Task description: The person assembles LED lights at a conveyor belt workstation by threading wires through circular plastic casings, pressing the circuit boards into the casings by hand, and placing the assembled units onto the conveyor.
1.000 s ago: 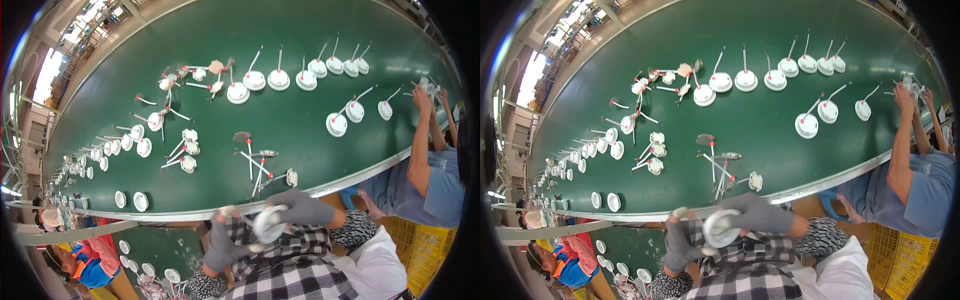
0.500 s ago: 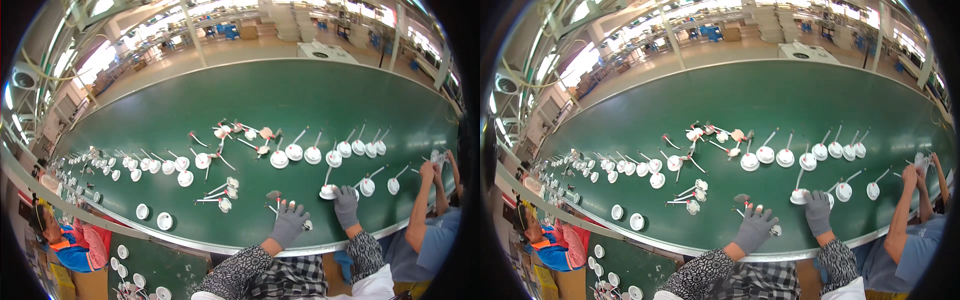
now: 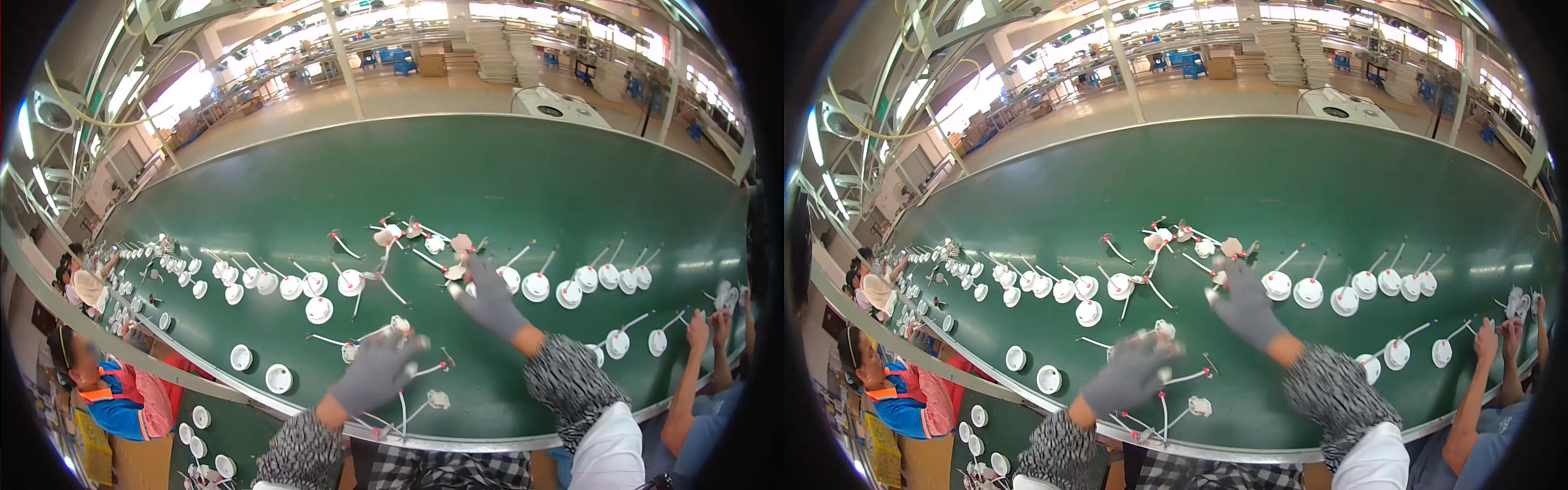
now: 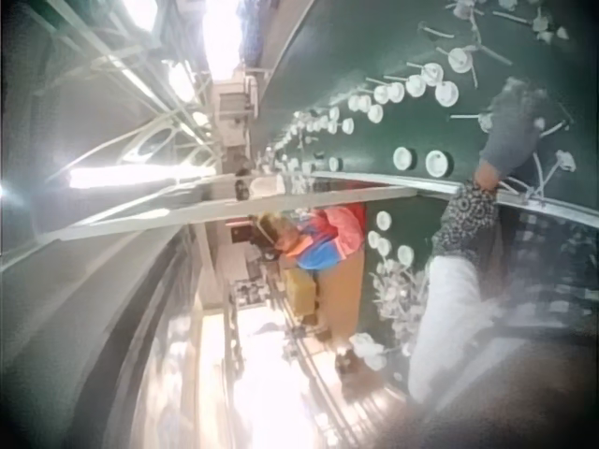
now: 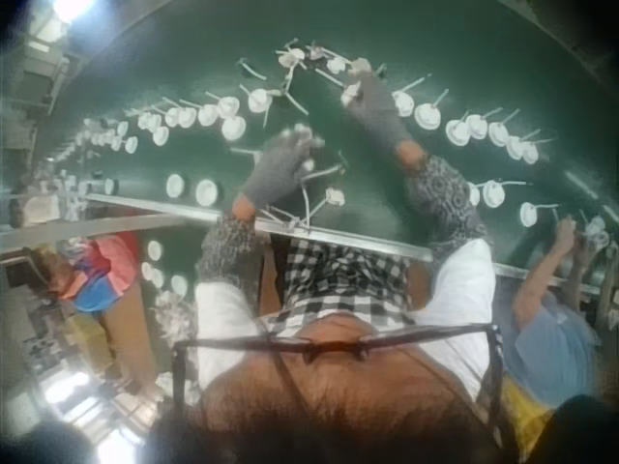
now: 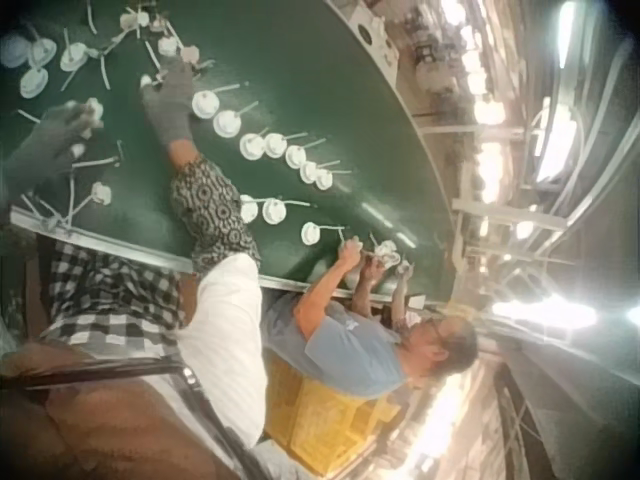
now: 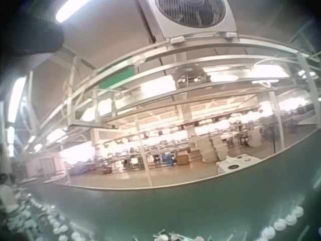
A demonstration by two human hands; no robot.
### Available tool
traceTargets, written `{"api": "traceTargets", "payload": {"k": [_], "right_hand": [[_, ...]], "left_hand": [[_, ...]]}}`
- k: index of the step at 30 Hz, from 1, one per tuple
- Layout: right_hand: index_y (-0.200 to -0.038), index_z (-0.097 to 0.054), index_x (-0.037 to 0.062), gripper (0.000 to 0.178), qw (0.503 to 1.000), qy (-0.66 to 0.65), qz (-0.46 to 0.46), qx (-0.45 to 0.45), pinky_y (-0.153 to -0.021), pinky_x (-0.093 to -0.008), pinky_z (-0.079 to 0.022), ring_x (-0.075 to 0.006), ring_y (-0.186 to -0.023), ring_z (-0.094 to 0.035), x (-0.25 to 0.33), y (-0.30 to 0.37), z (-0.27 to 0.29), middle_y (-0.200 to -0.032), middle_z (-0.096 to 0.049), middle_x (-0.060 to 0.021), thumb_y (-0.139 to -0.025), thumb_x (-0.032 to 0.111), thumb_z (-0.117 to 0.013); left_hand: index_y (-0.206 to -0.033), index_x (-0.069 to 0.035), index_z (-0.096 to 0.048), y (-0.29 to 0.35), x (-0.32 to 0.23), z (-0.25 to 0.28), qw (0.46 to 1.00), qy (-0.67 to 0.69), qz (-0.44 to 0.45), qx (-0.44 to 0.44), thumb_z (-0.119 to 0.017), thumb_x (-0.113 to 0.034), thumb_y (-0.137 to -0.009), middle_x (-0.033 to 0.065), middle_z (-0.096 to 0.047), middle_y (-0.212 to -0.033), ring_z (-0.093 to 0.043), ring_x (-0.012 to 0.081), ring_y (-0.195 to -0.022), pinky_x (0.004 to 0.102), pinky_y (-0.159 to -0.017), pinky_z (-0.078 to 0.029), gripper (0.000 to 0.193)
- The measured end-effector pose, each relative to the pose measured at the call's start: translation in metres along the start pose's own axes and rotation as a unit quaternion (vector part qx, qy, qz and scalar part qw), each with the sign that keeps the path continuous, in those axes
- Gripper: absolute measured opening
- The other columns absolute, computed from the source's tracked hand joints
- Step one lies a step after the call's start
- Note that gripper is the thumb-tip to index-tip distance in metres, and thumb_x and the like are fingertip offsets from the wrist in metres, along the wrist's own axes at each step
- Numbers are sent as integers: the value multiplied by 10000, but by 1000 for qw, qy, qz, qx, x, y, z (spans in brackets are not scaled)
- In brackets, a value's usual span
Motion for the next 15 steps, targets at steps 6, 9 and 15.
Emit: {"api": "traceTargets", "payload": {"k": [6, 9, 15], "right_hand": [[-1354, -387, 186, 697, 942, 186, -272, -70, -951, -473, -351, -325, -1188, -408, -58, -123, -93, -1247, -408, -137, -749, 331, -702], [-1387, -349, 207, 734, 892, 218, -388, -77, -952, -489, -364, -312, -1238, -381, -93, -145, -99, -1314, -379, -135, -770, 387, -704], [-1423, -354, 205, 764, 899, 186, -374, 130, -1012, -591, -331, -334, -1374, -265, -104, -178, -127, -1457, -306, -141, -803, 567, -615]], "left_hand": [[-1358, -120, -412, -128, 168, -6, 928, 100, 296, -203, -611, -390, -825, 193, -388, -1366, -394, 429, -1244, 484, -1026, -332, 630], [-1425, -134, -340, -172, 222, -25, 865, 60, 457, -200, -601, -490, -813, 182, -284, -1465, -319, 431, -1323, 508, -1079, -264, 755], [-1433, -242, -381, -225, 273, -66, 865, 121, 483, -71, -517, -590, -837, 150, -363, -1441, -390, 351, -1319, 470, -1051, -343, 704]]}}
Point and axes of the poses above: each hand's wrist, its own y-axis away from the middle knuckle, its own z-axis out of the back of the hand, x = y × z, the point moved 2 cm from there along -y, towards the middle knuckle
